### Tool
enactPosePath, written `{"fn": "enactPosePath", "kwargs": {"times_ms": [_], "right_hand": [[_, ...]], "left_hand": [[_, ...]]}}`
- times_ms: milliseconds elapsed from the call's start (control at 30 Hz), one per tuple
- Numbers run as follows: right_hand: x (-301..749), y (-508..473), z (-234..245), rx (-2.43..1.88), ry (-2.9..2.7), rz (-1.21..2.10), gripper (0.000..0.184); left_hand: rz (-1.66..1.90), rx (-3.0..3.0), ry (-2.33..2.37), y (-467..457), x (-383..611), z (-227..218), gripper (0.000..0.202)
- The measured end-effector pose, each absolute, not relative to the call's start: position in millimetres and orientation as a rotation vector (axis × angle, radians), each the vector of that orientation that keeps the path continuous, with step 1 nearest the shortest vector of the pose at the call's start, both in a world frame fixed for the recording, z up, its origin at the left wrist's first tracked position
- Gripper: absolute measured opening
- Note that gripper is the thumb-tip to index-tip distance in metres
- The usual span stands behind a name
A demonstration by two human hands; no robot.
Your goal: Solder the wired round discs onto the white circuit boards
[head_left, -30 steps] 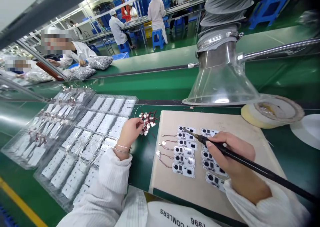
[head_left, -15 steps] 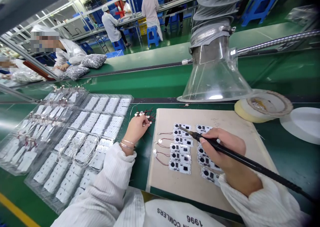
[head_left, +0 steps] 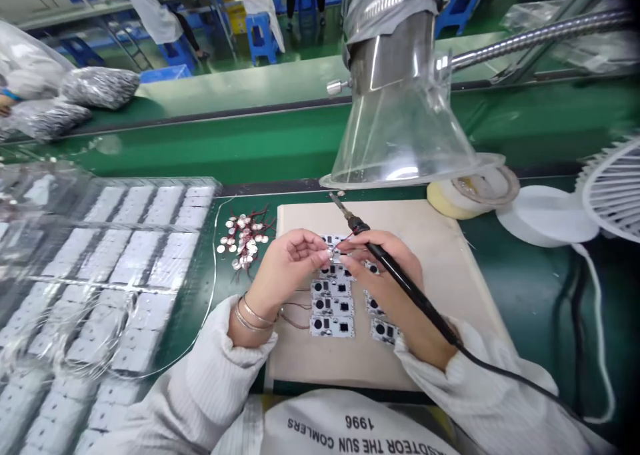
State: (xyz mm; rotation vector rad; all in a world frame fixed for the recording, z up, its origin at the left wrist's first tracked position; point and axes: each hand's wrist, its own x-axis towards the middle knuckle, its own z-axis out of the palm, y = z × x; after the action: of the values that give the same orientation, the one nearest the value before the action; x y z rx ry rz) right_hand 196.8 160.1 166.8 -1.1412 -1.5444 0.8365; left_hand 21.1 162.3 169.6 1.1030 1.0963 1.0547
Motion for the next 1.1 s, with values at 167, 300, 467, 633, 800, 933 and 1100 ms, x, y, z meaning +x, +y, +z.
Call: {"fn": "enactPosePath", "kwargs": {"times_ms": [167,300,467,633,800,933,1100], "right_hand": [[193.8,158.8,160.7,-1.049,-1.497,0.920,0.018],[193.9,157.6,155.0,-1.036,-1.477,0.941,0.022],[190.7,157.6,149.4,-0.966,-1.374,0.988,0.027],[187.8,154.9,153.3,-0.908,-1.284,1.046,0.031],[189.2,154.4,155.2,-0.935,-1.254,1.112,0.031],[192.9,158.3,153.2,-0.955,-1.162,1.076,0.033],[193.0,157.4,150.9,-0.943,-1.172,1.088,0.032]], "left_hand": [[1.040,1.067,1.055,155.9,25.8,167.0,0.014],[1.038,1.070,1.073,152.7,25.9,166.1,0.013],[1.132,0.946,1.011,146.3,34.0,160.6,0.013],[1.210,0.857,0.983,140.9,43.2,155.6,0.012],[1.170,0.908,1.028,141.4,42.9,160.0,0.012],[1.120,0.966,1.039,142.5,37.6,164.5,0.013],[1.108,1.057,1.060,143.3,36.1,164.6,0.011]]}}
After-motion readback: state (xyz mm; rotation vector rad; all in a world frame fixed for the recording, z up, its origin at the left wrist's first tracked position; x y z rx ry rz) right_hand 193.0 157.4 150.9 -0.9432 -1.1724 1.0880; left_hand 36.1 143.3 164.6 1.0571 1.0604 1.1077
